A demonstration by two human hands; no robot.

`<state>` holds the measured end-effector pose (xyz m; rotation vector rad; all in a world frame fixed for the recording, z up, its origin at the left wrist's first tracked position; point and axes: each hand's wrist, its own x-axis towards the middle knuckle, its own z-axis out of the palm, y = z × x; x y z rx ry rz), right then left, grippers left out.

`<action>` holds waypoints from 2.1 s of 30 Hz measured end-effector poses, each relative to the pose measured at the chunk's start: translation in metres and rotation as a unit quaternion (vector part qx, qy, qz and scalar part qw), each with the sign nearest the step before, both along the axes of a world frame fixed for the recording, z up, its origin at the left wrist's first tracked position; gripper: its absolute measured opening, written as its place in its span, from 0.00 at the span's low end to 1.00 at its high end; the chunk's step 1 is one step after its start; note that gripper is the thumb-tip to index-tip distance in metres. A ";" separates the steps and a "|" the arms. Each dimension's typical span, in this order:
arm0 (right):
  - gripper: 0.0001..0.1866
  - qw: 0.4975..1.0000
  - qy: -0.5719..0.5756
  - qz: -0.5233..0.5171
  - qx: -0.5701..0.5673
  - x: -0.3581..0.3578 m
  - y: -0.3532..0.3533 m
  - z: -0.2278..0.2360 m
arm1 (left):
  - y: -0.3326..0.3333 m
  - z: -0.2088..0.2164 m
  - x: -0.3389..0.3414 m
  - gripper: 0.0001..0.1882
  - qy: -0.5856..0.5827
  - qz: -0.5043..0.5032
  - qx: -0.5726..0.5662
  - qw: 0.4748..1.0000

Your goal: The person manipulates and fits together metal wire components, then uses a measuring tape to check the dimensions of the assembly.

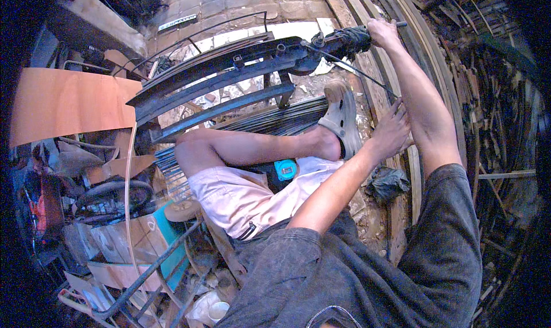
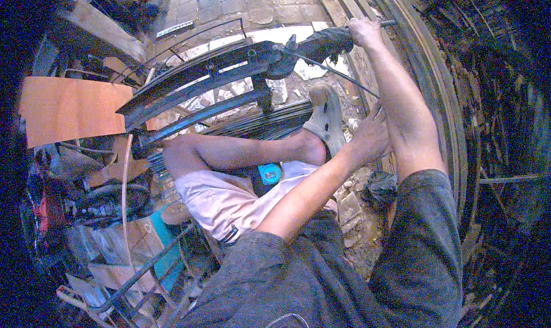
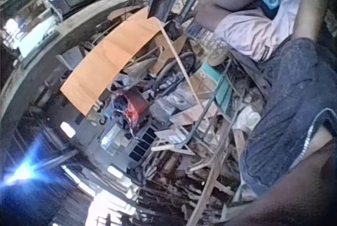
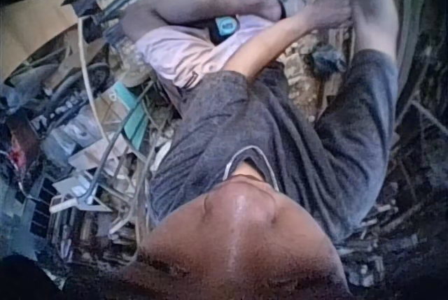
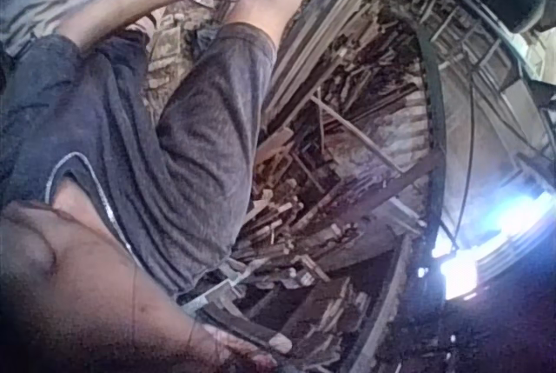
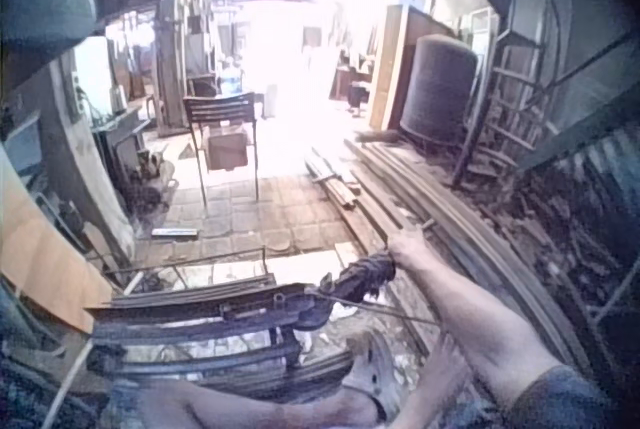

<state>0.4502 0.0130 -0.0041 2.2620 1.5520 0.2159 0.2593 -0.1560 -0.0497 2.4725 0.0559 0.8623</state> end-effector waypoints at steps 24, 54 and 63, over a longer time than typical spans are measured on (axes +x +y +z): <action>0.12 0.992 0.016 -0.121 0.037 -0.027 -0.056 0.004 | -0.020 -0.009 -0.064 0.26 -0.021 0.008 0.040 0.999; 0.12 0.971 0.063 -0.185 0.136 -0.139 -0.172 0.021 | -0.001 -0.048 -0.203 0.18 -0.171 -0.002 0.013 0.985; 0.09 0.972 0.082 -0.157 0.152 -0.113 -0.170 0.011 | 0.005 -0.034 -0.202 0.23 -0.128 -0.060 0.008 0.990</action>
